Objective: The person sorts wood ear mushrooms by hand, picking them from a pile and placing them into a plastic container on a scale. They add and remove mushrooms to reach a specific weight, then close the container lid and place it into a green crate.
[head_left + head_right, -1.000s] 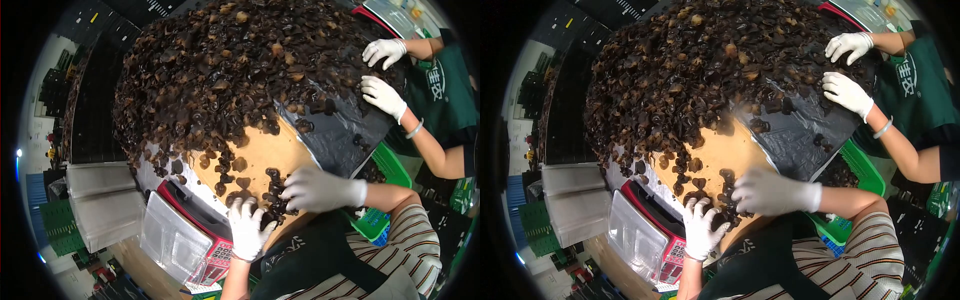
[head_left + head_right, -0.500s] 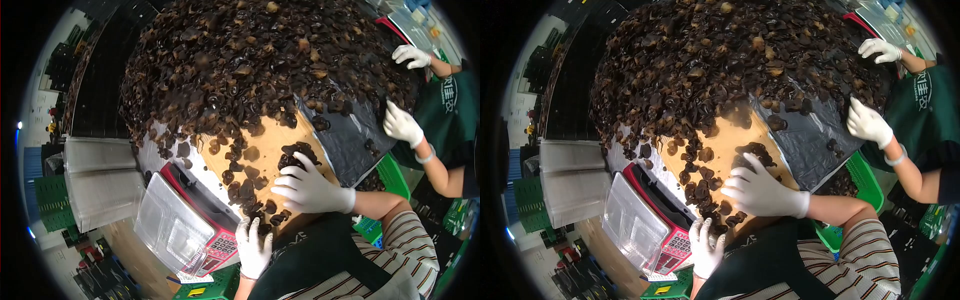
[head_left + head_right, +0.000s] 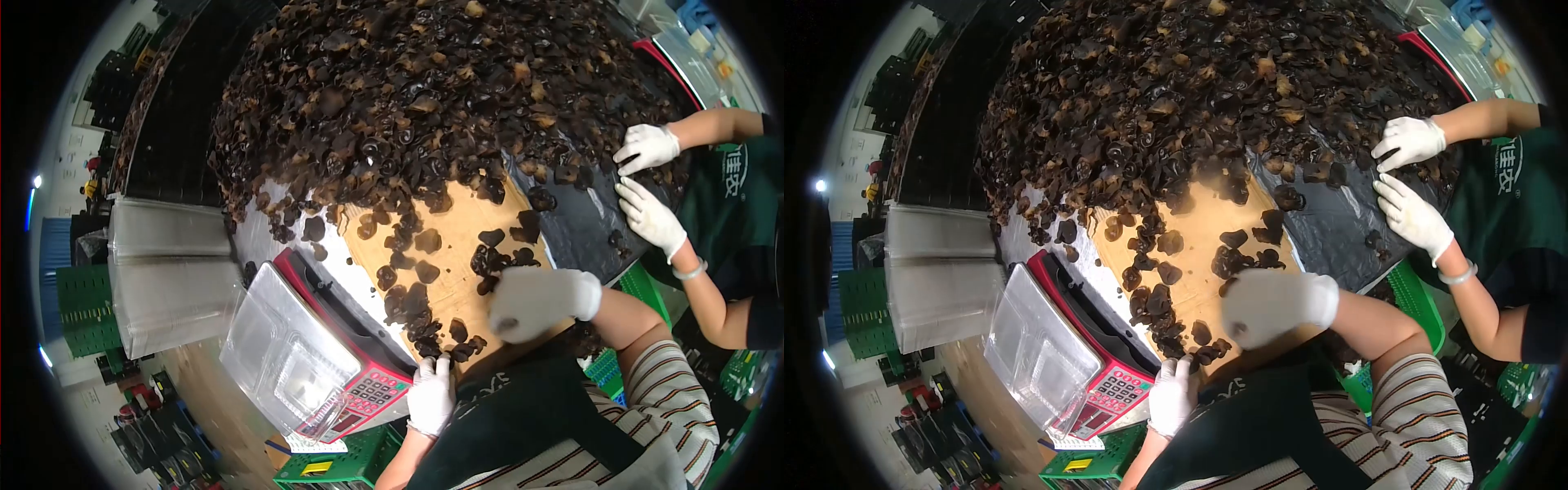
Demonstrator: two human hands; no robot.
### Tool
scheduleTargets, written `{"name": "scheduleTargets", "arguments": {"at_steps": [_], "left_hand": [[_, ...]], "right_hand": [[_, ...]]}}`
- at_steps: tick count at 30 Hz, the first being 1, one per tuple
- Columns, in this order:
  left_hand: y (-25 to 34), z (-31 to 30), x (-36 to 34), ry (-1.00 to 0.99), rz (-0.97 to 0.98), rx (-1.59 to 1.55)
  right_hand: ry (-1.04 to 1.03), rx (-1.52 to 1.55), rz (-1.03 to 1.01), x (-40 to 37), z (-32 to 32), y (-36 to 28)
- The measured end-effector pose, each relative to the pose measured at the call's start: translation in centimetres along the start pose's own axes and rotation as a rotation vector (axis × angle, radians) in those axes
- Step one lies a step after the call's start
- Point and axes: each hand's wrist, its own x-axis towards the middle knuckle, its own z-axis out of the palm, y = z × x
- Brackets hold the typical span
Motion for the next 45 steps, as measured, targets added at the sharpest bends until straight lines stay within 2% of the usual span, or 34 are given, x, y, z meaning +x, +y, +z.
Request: {"name": "scheduleTargets", "arguments": {"at_steps": [3,6,8,9,10,12,14,15,16,18,20,24,25,28,30,32,34,36,38,39,40,42,45], "left_hand": [[0.5,-0.7,0.8,0.0,0.024,0.027],[0.7,-0.8,1.3,0.008,0.049,0.04],[0.3,-0.6,1.1,0.012,0.058,0.05],[0.1,-0.5,1.1,0.012,0.065,0.05],[0.0,-0.3,1.0,0.011,0.07,0.049],[0.0,-0.4,0.9,0.002,0.076,0.033],[0.1,-0.6,0.9,-0.01,0.078,-0.002],[0.0,-0.5,0.9,0.008,0.094,-0.017],[-0.2,-0.2,1.0,0.038,0.129,-0.041],[-0.3,0.4,1.3,0.099,0.204,-0.09],[0.2,0.3,1.8,0.128,0.204,-0.189],[1.5,-1.2,2.7,0.139,0.225,-0.348],[1.8,-1.6,2.8,0.147,0.219,-0.352],[2.4,-2.8,3.5,0.165,0.179,-0.37],[2.3,-4.1,4.4,0.17,0.13,-0.401],[0.8,-4.5,6.1,0.305,0.149,-0.415],[0.0,-5.5,8.5,0.496,0.224,-0.293],[-0.8,-5.6,10.6,0.564,0.145,-0.234],[-1.3,-5.5,12.9,0.559,0.118,-0.153],[-1.1,-5.6,14.0,0.576,0.116,-0.089],[-0.9,-5.6,15.0,0.593,0.116,-0.026],[-0.3,-5.4,15.9,0.478,0.09,-0.018],[-0.2,-3.3,15.7,0.387,0.287,-0.026]], "right_hand": [[-0.123,0.006,0.038,0.5,-0.3,-2.3],[0.392,-0.193,-0.033,3.9,4.0,-2.0],[0.471,-0.31,-0.031,6.6,6.2,-1.8],[0.374,-0.362,0.007,7.8,6.7,-2.2],[0.363,-0.412,0.013,8.8,7.5,-1.8],[0.459,-0.381,0.019,9.2,8.2,-1.1],[0.64,-0.318,0.011,7.7,7.0,-0.1],[0.771,-0.204,-0.083,6.3,5.4,0.5],[0.791,-0.213,-0.051,5.5,4.5,0.9],[0.63,-0.258,0.029,3.9,2.6,1.4],[0.519,0.332,0.272,2.5,0.1,1.2],[0.547,0.786,0.417,0.9,-1.2,0.8],[0.54,0.739,0.505,0.6,-1.5,0.6],[0.618,0.109,0.427,0.5,-0.8,0.5],[0.639,0.152,0.272,0.4,0.4,1.3],[0.596,0.204,0.265,0.1,0.2,1.4],[0.69,0.139,0.27,-0.4,0.2,1.9],[0.808,-0.009,0.302,-0.7,0.3,2.9],[0.873,-0.213,0.392,-1.5,-0.1,3.3],[0.9,-0.209,0.454,-1.6,0.4,3.7],[0.92,-0.226,0.429,-1.4,1.2,4.5],[0.958,-0.258,0.378,-0.8,3.2,5.5],[0.802,-0.253,0.229,-0.9,4.9,2.3]]}}
